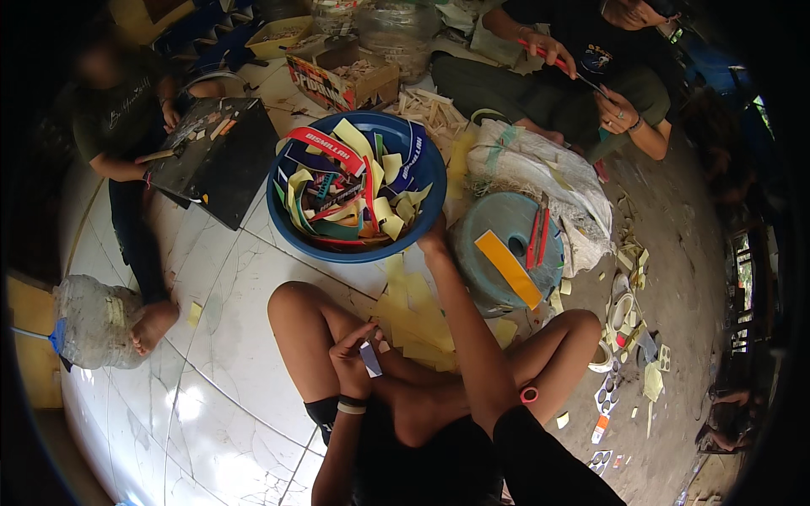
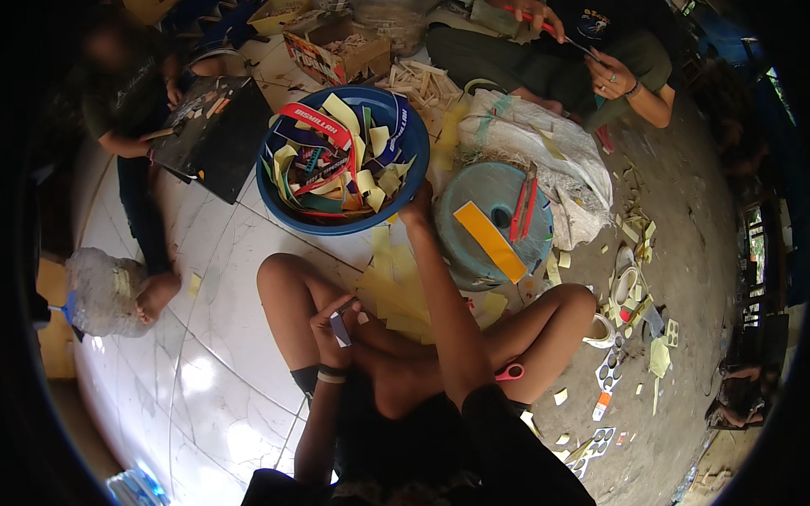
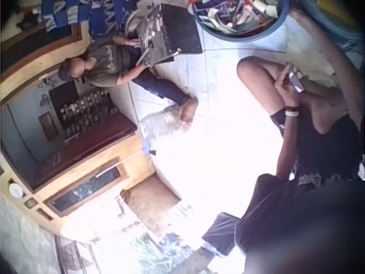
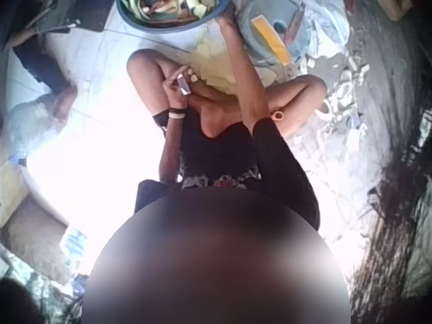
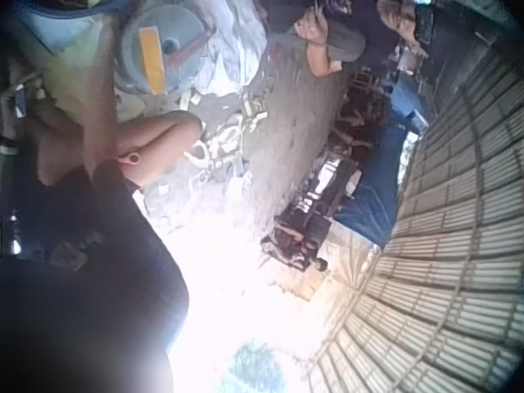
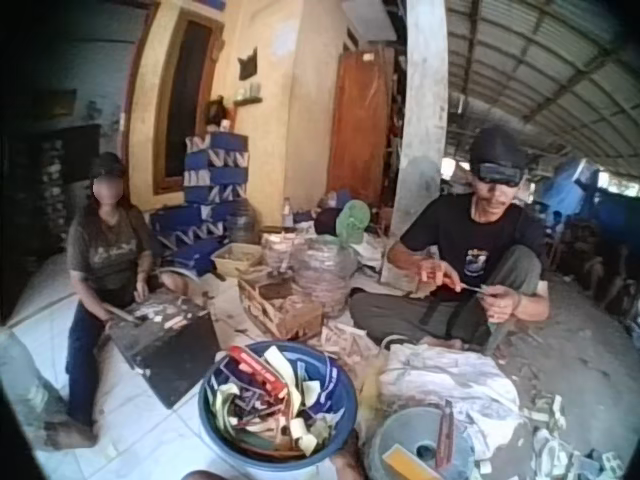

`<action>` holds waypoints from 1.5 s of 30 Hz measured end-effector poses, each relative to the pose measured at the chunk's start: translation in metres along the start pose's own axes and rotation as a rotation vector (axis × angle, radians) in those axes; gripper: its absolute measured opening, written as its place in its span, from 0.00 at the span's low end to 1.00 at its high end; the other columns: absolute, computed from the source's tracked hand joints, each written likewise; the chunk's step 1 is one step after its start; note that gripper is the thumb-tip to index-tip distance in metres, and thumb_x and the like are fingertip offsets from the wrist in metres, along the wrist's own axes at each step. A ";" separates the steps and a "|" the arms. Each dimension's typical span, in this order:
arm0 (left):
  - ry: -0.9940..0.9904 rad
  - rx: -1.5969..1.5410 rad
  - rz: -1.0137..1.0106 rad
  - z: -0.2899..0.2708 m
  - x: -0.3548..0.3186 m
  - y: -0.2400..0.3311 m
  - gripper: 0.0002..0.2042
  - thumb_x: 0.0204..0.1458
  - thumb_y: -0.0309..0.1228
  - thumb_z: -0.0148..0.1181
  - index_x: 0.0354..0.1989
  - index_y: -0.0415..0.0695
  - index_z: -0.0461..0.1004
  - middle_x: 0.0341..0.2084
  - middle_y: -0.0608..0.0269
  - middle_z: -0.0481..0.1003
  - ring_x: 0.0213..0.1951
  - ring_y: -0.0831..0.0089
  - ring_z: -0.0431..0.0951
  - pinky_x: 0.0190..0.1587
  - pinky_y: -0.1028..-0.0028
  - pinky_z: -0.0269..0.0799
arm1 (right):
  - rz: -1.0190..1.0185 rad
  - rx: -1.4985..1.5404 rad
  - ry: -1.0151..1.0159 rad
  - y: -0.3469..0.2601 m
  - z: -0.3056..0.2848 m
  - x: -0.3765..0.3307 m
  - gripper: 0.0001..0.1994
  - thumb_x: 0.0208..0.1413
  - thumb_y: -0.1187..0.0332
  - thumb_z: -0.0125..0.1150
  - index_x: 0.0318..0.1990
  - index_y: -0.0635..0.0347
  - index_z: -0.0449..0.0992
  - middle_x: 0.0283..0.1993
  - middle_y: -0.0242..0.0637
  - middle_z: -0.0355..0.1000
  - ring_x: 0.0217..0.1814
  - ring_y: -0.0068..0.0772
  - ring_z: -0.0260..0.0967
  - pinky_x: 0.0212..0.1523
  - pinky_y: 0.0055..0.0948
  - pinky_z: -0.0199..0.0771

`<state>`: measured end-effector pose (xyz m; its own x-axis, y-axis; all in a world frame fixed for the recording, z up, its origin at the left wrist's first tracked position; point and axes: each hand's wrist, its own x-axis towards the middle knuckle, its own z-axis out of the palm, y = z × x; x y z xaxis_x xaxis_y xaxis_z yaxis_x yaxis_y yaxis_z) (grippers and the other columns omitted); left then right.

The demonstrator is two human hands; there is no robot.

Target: The person sits on the floor and uses pink scissors to cut strips of paper into smaller pieces. They handle the paper with both hands, cutting and occasionally folding the pieces while others work nearby.

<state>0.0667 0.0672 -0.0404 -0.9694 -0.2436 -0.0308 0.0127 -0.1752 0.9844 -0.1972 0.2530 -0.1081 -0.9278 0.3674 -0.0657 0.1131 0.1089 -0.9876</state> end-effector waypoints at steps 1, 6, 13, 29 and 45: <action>-0.012 0.012 0.002 0.000 0.002 0.002 0.10 0.59 0.26 0.72 0.47 0.35 0.85 0.36 0.67 0.84 0.37 0.82 0.79 0.40 0.78 0.75 | 0.039 -0.013 -0.019 0.004 0.002 0.005 0.22 0.53 0.68 0.72 0.55 0.64 0.76 0.56 0.46 0.79 0.59 0.40 0.76 0.59 0.37 0.74; -0.044 0.065 -0.101 0.001 0.004 0.016 0.11 0.60 0.23 0.69 0.50 0.36 0.82 0.37 0.64 0.83 0.40 0.78 0.81 0.45 0.77 0.76 | 0.144 0.064 0.077 0.000 0.004 0.010 0.15 0.62 0.65 0.63 0.52 0.63 0.80 0.52 0.40 0.81 0.53 0.32 0.78 0.53 0.33 0.76; -0.107 0.076 -0.113 0.004 0.007 0.024 0.11 0.62 0.25 0.67 0.51 0.37 0.79 0.34 0.67 0.79 0.37 0.81 0.77 0.44 0.78 0.73 | 0.245 0.470 0.014 -0.036 -0.005 -0.056 0.26 0.65 0.75 0.53 0.71 0.56 0.69 0.54 0.34 0.77 0.47 0.28 0.73 0.49 0.28 0.73; -0.045 0.031 -0.035 0.000 0.000 0.014 0.16 0.60 0.24 0.69 0.56 0.38 0.77 0.35 0.70 0.77 0.38 0.82 0.77 0.42 0.80 0.73 | 0.308 0.255 0.012 -0.099 -0.107 -0.251 0.25 0.65 0.71 0.56 0.71 0.58 0.72 0.68 0.33 0.72 0.60 0.26 0.71 0.53 0.29 0.74; -0.074 -0.019 0.058 0.000 -0.004 0.000 0.10 0.57 0.14 0.66 0.45 0.39 0.77 0.38 0.69 0.75 0.43 0.79 0.76 0.51 0.77 0.74 | 0.305 0.439 0.035 -0.093 -0.137 -0.270 0.12 0.63 0.74 0.69 0.52 0.65 0.80 0.41 0.34 0.81 0.41 0.25 0.80 0.43 0.25 0.79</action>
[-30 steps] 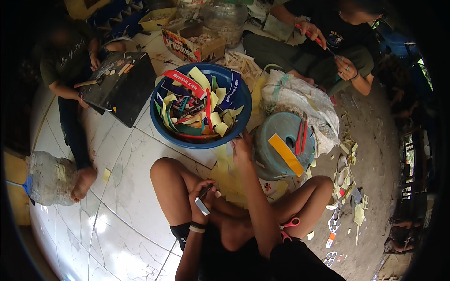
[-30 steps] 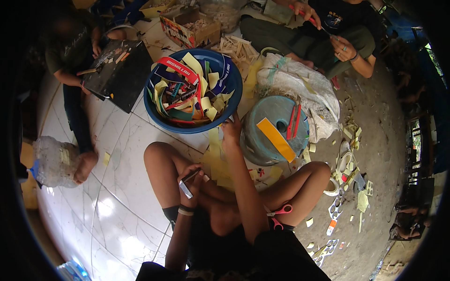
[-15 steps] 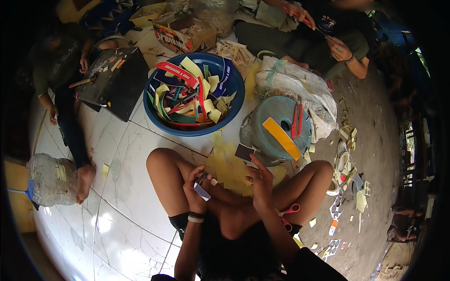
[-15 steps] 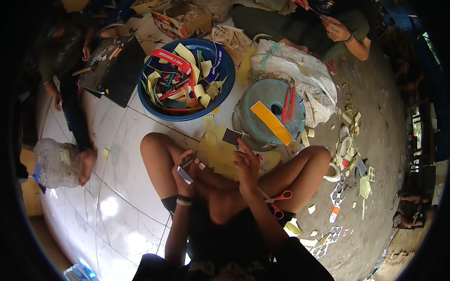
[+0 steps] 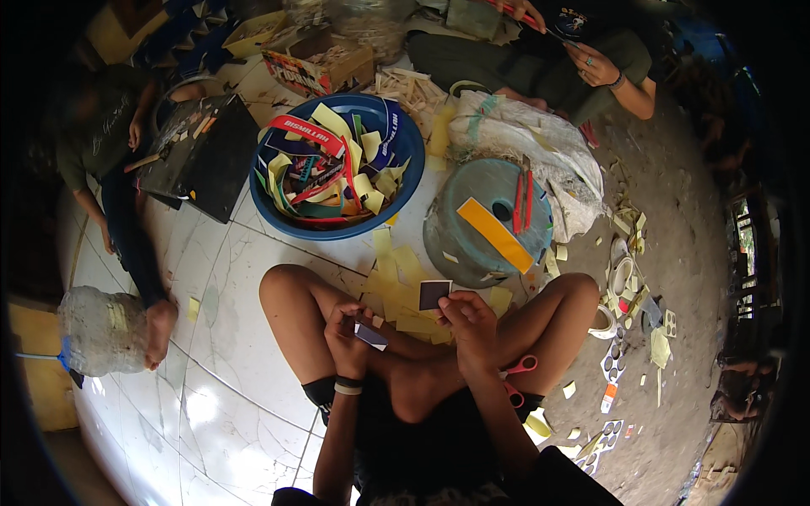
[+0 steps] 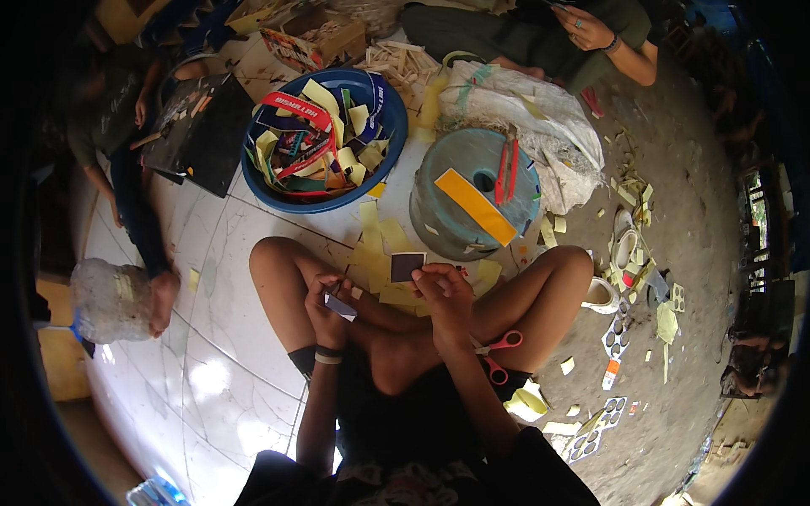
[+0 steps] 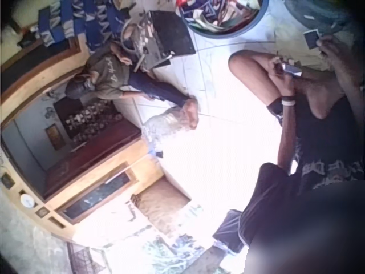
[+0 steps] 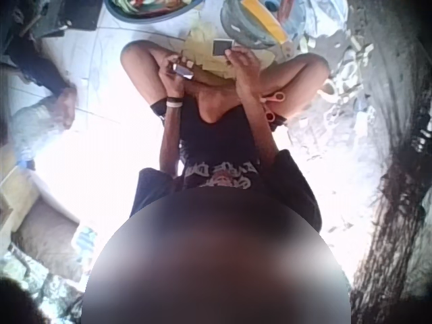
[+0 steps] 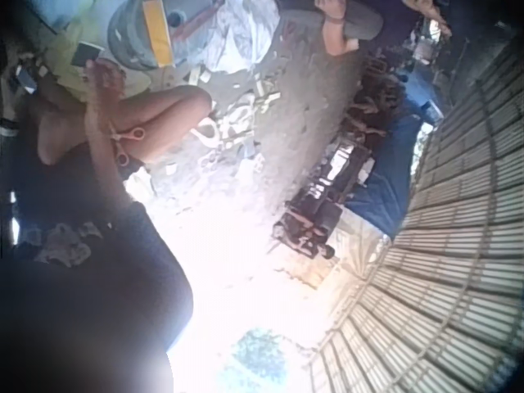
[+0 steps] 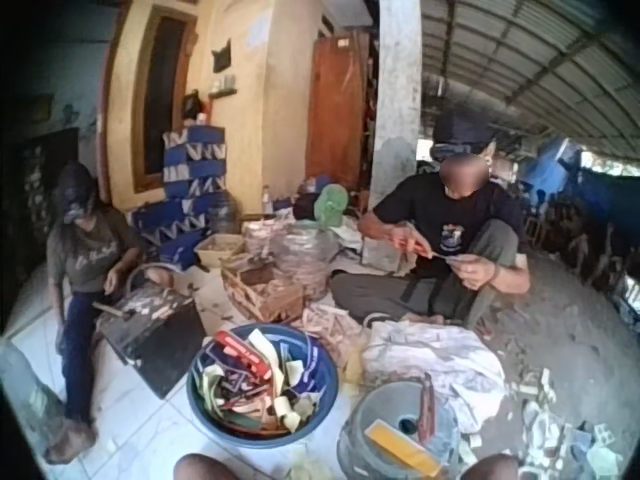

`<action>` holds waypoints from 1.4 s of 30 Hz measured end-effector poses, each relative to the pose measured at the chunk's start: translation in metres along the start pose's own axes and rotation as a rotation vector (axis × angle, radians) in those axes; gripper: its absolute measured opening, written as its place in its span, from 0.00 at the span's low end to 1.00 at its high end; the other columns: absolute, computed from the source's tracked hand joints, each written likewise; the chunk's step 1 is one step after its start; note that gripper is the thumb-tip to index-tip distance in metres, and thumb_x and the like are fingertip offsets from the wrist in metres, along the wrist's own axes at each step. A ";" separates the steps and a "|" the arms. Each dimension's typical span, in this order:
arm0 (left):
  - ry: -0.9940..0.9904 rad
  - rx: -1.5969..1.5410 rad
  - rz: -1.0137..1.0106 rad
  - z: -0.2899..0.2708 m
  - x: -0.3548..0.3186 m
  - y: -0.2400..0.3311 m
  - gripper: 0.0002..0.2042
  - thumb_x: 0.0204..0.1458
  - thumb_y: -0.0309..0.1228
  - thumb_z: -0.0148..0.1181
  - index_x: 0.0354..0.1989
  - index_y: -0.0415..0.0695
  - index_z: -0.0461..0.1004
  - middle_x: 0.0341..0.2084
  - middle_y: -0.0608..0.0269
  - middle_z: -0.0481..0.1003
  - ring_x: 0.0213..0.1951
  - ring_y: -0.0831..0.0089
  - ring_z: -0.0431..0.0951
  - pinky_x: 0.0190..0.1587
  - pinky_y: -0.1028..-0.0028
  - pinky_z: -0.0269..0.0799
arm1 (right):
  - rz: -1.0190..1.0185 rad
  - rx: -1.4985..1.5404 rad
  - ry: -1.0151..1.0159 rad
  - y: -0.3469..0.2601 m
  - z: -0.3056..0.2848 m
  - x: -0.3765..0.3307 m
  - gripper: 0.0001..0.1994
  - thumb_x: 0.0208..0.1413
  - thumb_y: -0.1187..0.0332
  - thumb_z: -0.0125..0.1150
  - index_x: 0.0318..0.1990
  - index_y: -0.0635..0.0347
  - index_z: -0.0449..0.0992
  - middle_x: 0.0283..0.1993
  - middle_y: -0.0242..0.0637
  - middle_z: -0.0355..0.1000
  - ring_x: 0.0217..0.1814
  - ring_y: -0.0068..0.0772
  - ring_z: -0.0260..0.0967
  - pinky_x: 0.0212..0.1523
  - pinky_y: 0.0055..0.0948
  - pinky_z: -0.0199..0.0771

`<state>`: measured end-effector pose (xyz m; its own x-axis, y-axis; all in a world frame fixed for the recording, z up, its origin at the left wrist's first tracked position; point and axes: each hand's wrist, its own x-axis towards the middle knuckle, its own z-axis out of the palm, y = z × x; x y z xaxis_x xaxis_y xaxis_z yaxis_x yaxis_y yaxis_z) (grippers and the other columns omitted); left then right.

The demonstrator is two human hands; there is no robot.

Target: The person sits on the floor and uses pink scissors to cut strips of paper into smaller pieces. They handle the paper with both hands, cutting and occasionally folding the pieces while others work nearby.

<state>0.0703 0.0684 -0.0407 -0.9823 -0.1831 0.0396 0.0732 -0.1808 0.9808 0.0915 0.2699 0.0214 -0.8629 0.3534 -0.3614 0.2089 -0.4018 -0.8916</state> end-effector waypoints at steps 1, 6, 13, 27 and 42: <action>0.001 0.025 0.020 0.000 0.000 0.000 0.09 0.58 0.15 0.67 0.44 0.40 0.76 0.38 0.69 0.75 0.42 0.79 0.76 0.49 0.77 0.74 | -0.004 0.052 -0.040 0.001 0.002 -0.002 0.13 0.64 0.74 0.69 0.53 0.65 0.78 0.41 0.34 0.80 0.41 0.25 0.80 0.43 0.26 0.80; -0.007 0.142 0.051 0.003 0.000 0.003 0.10 0.58 0.14 0.65 0.44 0.40 0.75 0.38 0.69 0.74 0.41 0.80 0.75 0.48 0.78 0.73 | 0.121 0.181 -0.157 0.005 0.012 -0.013 0.12 0.66 0.73 0.67 0.53 0.57 0.75 0.43 0.31 0.78 0.45 0.26 0.79 0.44 0.26 0.78; -0.072 0.180 -0.028 -0.002 0.001 -0.005 0.08 0.63 0.15 0.58 0.45 0.40 0.72 0.38 0.69 0.73 0.40 0.81 0.74 0.45 0.77 0.72 | 0.352 0.672 -0.697 -0.007 0.002 -0.026 0.12 0.69 0.72 0.61 0.57 0.59 0.76 0.50 0.31 0.78 0.56 0.28 0.74 0.59 0.34 0.75; -0.146 0.410 -0.002 0.007 -0.002 0.004 0.13 0.52 0.14 0.65 0.43 0.39 0.72 0.33 0.63 0.78 0.36 0.76 0.79 0.39 0.77 0.75 | 0.153 -0.124 -0.606 -0.004 0.008 -0.026 0.12 0.64 0.72 0.70 0.51 0.68 0.79 0.48 0.35 0.80 0.51 0.23 0.78 0.54 0.22 0.78; -0.408 -0.058 -0.620 -0.016 -0.025 0.052 0.11 0.62 0.22 0.66 0.52 0.36 0.81 0.46 0.60 0.84 0.50 0.75 0.81 0.59 0.73 0.75 | 0.086 -0.002 -0.462 -0.036 -0.018 -0.008 0.08 0.64 0.77 0.67 0.47 0.71 0.81 0.48 0.41 0.81 0.51 0.29 0.80 0.55 0.30 0.82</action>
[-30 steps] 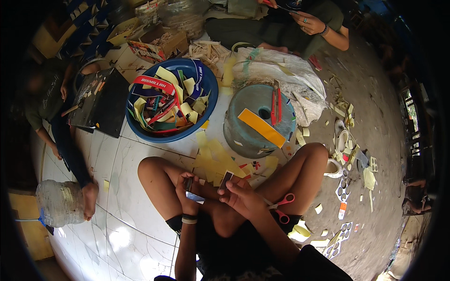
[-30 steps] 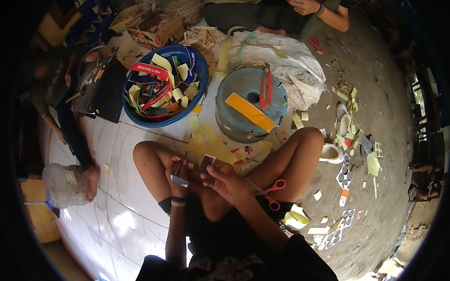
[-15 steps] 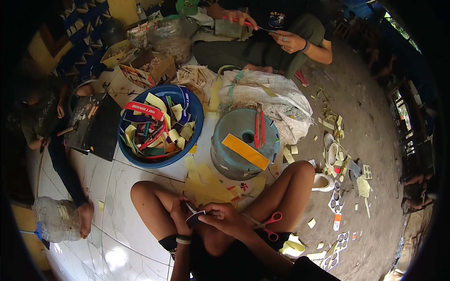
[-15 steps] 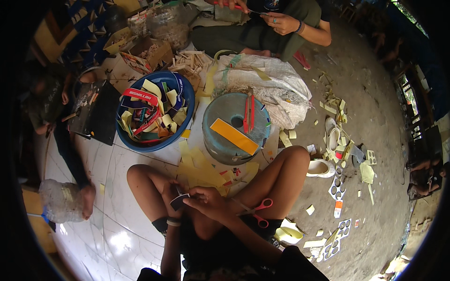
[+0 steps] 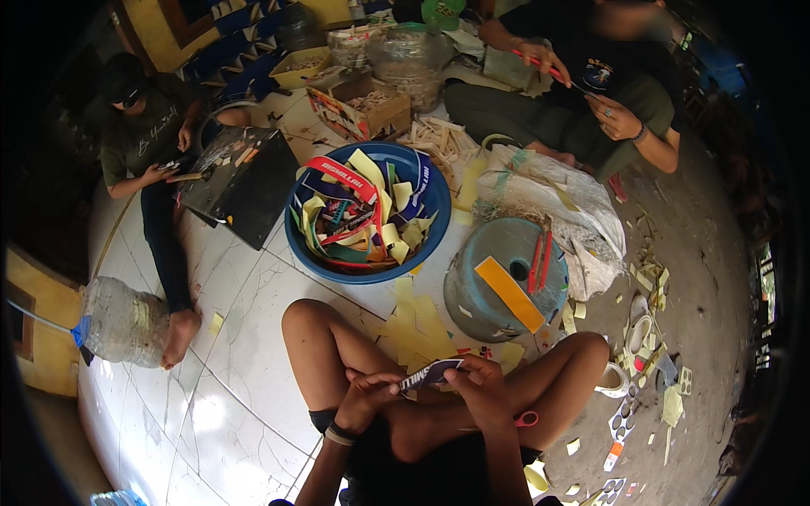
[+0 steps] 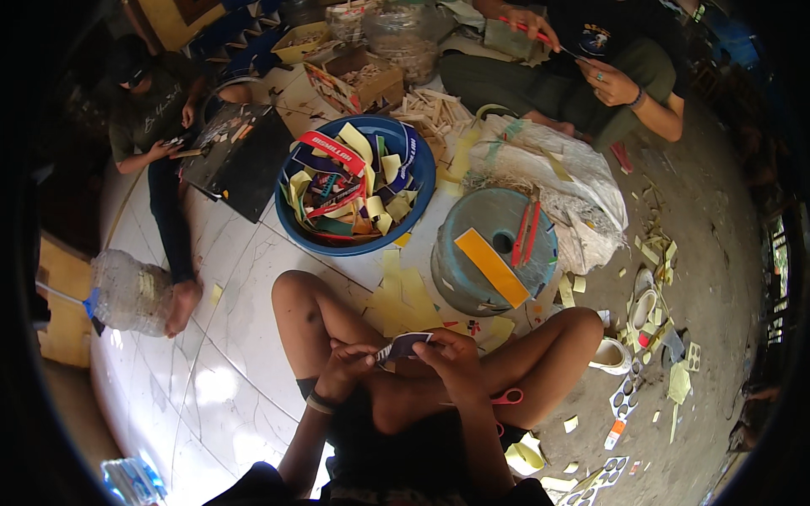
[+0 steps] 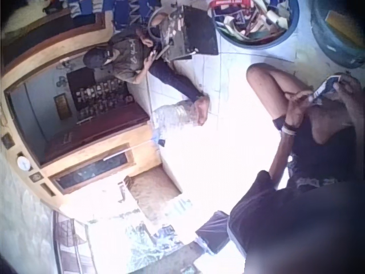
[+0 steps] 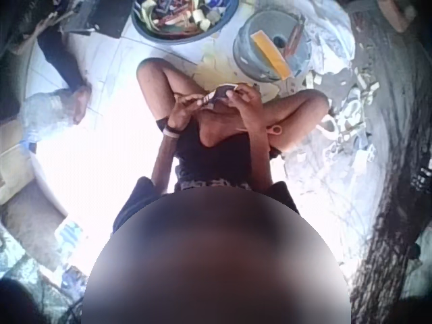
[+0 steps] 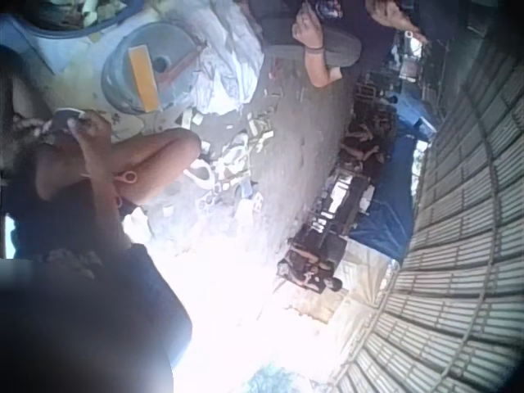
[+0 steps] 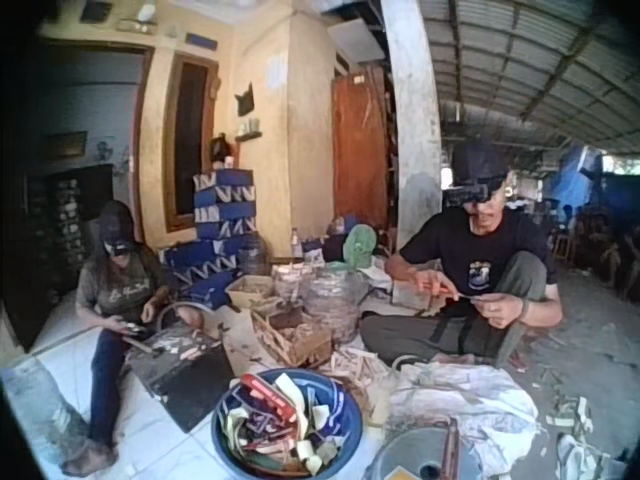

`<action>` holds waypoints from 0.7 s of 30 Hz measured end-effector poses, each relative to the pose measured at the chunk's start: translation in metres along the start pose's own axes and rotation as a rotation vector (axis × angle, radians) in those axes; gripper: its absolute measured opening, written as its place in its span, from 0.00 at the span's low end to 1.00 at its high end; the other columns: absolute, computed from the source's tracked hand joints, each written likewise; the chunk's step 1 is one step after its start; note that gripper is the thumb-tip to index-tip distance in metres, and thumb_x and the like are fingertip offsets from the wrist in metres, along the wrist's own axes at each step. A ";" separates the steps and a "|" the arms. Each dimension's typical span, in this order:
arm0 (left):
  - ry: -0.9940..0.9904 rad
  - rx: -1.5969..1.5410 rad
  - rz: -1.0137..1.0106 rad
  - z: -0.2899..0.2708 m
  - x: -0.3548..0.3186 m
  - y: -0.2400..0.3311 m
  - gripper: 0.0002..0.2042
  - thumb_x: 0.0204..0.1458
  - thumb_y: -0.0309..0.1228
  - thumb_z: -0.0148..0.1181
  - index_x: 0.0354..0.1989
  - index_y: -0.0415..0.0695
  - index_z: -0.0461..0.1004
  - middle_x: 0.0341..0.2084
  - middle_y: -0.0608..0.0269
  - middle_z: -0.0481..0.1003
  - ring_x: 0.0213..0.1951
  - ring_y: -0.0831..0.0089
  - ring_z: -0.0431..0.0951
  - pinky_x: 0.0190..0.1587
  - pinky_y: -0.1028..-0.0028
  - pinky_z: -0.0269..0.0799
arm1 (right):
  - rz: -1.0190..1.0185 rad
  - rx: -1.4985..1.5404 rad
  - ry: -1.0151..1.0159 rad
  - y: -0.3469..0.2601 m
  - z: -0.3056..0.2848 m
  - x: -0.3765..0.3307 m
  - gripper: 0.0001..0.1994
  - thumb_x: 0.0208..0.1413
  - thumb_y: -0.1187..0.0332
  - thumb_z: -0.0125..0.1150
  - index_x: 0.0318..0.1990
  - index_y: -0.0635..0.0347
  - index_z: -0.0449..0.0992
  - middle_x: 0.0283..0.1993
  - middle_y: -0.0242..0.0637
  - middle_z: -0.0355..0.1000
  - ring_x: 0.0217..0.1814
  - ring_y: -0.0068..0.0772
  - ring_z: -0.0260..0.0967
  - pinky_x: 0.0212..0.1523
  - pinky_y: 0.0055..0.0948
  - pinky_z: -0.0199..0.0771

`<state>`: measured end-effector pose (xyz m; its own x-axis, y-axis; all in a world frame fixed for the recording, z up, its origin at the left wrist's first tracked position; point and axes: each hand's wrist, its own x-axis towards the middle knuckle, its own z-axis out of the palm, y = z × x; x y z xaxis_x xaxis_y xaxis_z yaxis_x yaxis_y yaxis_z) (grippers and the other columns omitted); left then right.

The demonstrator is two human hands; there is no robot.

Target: The person sits on the floor and uses pink scissors to cut strips of paper into smaller pieces. They handle the paper with both hands, cutting and occasionally folding the pieces while others work nearby.

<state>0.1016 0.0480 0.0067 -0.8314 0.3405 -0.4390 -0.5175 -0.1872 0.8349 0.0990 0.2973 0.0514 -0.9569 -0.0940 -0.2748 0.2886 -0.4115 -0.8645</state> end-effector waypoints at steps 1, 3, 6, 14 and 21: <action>-0.028 0.085 0.072 0.003 -0.003 -0.001 0.14 0.62 0.23 0.66 0.56 0.36 0.81 0.45 0.62 0.85 0.49 0.76 0.81 0.58 0.73 0.75 | 0.003 0.002 -0.005 0.001 -0.003 -0.001 0.08 0.64 0.76 0.67 0.48 0.71 0.81 0.48 0.42 0.81 0.51 0.31 0.80 0.56 0.32 0.82; -0.077 0.016 0.105 0.009 -0.006 -0.004 0.17 0.62 0.23 0.67 0.59 0.36 0.80 0.45 0.62 0.85 0.49 0.76 0.81 0.58 0.74 0.75 | 0.028 0.060 -0.025 0.003 -0.010 -0.002 0.08 0.65 0.76 0.67 0.48 0.71 0.80 0.49 0.44 0.81 0.52 0.33 0.81 0.57 0.35 0.83; -0.183 0.054 0.139 0.013 -0.011 0.001 0.22 0.60 0.20 0.65 0.63 0.34 0.76 0.41 0.64 0.84 0.49 0.73 0.82 0.62 0.71 0.73 | 0.070 0.203 -0.066 0.009 -0.020 -0.004 0.08 0.66 0.76 0.65 0.48 0.71 0.80 0.49 0.45 0.81 0.53 0.36 0.81 0.58 0.38 0.84; -0.578 -0.154 -0.136 0.030 -0.009 0.023 0.42 0.56 0.19 0.68 0.79 0.42 0.52 0.33 0.64 0.80 0.43 0.72 0.84 0.59 0.69 0.77 | 0.157 0.444 -0.166 0.011 -0.048 -0.016 0.09 0.65 0.77 0.65 0.50 0.72 0.80 0.50 0.47 0.81 0.54 0.40 0.81 0.59 0.44 0.84; -0.818 -0.348 -0.204 0.040 -0.009 0.002 0.56 0.47 0.15 0.74 0.81 0.44 0.40 0.29 0.63 0.80 0.33 0.74 0.84 0.64 0.54 0.77 | 0.093 0.365 -0.353 0.007 -0.055 -0.020 0.14 0.62 0.76 0.70 0.53 0.72 0.80 0.50 0.44 0.81 0.53 0.39 0.81 0.58 0.40 0.83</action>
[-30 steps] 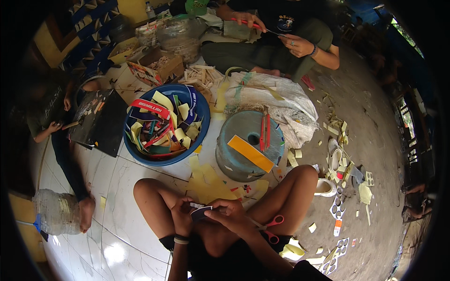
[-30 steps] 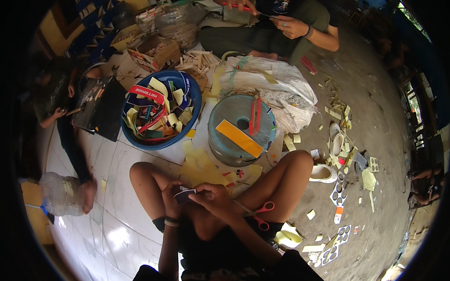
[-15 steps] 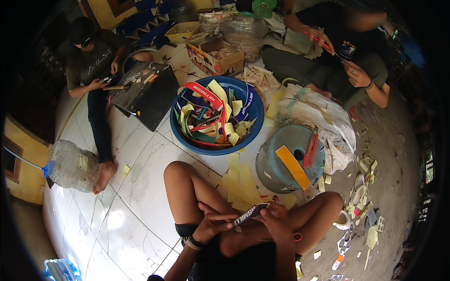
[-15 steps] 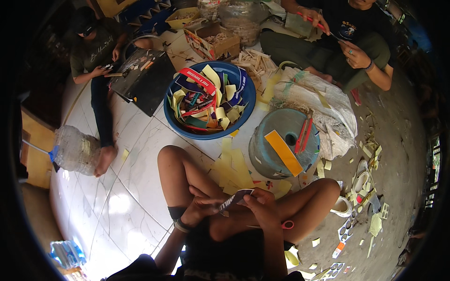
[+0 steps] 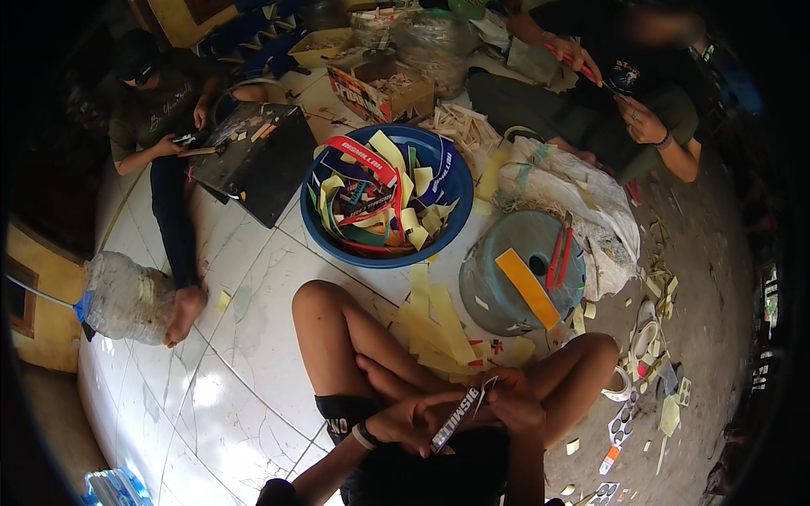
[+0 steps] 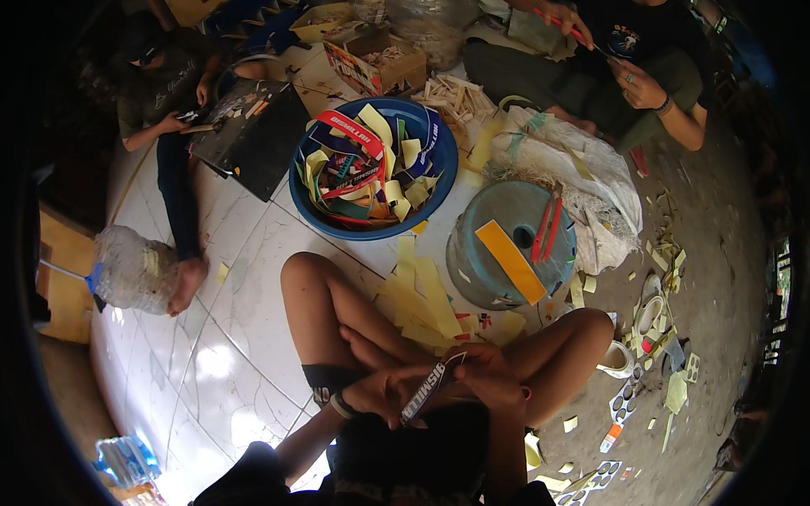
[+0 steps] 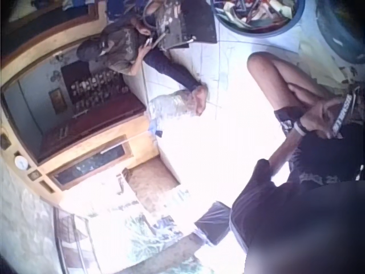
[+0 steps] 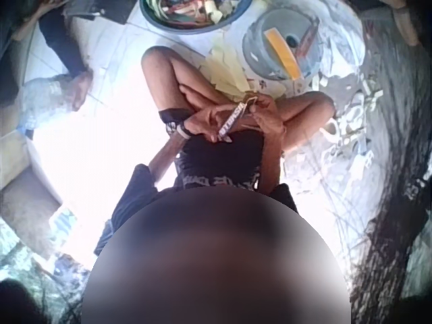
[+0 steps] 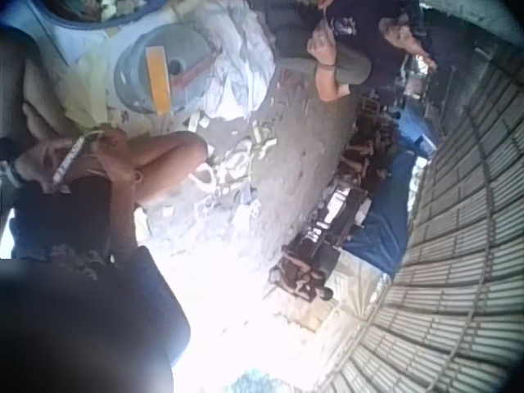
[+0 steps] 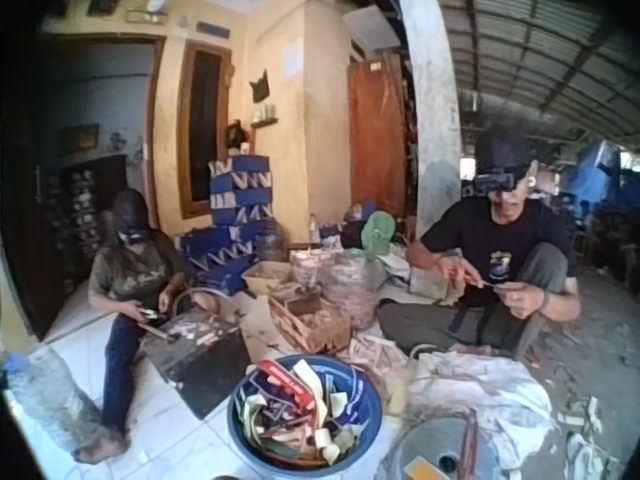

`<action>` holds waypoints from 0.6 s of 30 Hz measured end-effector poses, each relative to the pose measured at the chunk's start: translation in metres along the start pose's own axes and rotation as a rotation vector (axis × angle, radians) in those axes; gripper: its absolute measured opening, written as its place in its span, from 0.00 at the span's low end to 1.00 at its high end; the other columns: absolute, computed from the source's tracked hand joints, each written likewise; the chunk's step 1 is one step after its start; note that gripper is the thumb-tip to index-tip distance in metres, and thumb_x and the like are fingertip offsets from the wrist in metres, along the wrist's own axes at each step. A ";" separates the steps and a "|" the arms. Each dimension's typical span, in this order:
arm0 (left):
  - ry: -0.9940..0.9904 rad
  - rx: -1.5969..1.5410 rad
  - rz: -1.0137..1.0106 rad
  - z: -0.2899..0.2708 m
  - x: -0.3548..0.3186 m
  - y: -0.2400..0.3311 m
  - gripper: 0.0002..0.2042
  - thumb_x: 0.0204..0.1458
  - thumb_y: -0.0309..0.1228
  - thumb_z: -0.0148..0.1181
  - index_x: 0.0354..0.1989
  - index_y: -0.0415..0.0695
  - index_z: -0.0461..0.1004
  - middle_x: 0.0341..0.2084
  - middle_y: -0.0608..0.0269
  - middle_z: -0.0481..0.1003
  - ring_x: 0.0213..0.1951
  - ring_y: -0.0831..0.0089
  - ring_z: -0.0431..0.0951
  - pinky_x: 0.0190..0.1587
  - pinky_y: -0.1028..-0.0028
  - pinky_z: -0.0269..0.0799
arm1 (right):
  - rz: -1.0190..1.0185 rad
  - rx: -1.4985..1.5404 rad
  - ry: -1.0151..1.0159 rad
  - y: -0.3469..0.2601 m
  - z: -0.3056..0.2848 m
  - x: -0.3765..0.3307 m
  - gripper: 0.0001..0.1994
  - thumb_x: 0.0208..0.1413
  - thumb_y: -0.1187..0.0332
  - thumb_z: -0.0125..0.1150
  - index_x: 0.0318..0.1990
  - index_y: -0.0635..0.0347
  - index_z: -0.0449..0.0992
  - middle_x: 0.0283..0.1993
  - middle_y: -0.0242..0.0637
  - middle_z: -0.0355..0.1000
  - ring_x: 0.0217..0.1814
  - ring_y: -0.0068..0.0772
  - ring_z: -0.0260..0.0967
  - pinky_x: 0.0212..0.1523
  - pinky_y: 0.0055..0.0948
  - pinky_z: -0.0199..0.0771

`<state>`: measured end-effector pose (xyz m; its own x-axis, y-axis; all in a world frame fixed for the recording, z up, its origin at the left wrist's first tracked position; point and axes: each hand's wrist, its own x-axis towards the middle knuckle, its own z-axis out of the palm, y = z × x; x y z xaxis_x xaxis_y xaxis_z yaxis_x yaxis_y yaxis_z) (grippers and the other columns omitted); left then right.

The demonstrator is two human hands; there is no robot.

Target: The person sits on the floor and uses pink scissors to cut strips of paper into smaller pieces. They handle the paper with both hands, cutting and occasionally folding the pieces while others work nearby.

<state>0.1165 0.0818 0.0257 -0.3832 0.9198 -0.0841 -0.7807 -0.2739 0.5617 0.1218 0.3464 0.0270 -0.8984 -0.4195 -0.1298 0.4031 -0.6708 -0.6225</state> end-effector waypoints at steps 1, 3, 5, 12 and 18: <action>-0.019 -0.029 0.046 -0.001 0.000 -0.004 0.56 0.47 0.15 0.75 0.81 0.43 0.40 0.29 0.63 0.81 0.31 0.74 0.84 0.63 0.54 0.78 | 0.013 0.045 0.003 -0.001 0.002 -0.002 0.15 0.61 0.75 0.71 0.53 0.72 0.80 0.50 0.44 0.81 0.52 0.38 0.81 0.57 0.39 0.82; -0.028 -0.121 0.068 -0.002 0.002 -0.013 0.54 0.46 0.16 0.77 0.78 0.43 0.44 0.31 0.60 0.82 0.31 0.73 0.85 0.62 0.54 0.79 | 0.060 0.106 0.023 -0.003 0.007 -0.006 0.15 0.61 0.74 0.71 0.53 0.71 0.79 0.50 0.43 0.80 0.51 0.36 0.81 0.56 0.35 0.82; -0.008 -0.172 0.090 -0.001 0.004 -0.021 0.50 0.46 0.17 0.77 0.75 0.42 0.49 0.34 0.58 0.83 0.33 0.71 0.85 0.61 0.54 0.80 | 0.130 0.141 0.056 -0.005 0.011 -0.008 0.15 0.62 0.73 0.71 0.53 0.70 0.78 0.50 0.43 0.80 0.49 0.34 0.81 0.53 0.32 0.83; 0.168 -0.232 0.341 0.009 0.012 -0.036 0.26 0.61 0.27 0.68 0.64 0.38 0.62 0.48 0.50 0.81 0.49 0.63 0.84 0.60 0.60 0.78 | -0.113 0.053 0.308 0.004 0.023 0.008 0.12 0.66 0.69 0.67 0.52 0.65 0.76 0.44 0.38 0.80 0.43 0.28 0.81 0.44 0.26 0.86; 0.682 0.252 0.581 0.009 0.010 -0.026 0.16 0.68 0.34 0.61 0.56 0.34 0.74 0.45 0.56 0.82 0.46 0.71 0.82 0.56 0.70 0.75 | -0.279 -0.062 0.511 0.004 0.034 0.016 0.05 0.69 0.71 0.63 0.47 0.62 0.77 0.48 0.38 0.81 0.47 0.28 0.82 0.49 0.31 0.88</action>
<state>0.1373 0.1003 0.0176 -0.9500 0.2714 -0.1546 -0.2759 -0.4970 0.8227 0.1145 0.3162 0.0491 -0.9453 0.1268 -0.3004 0.1417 -0.6699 -0.7288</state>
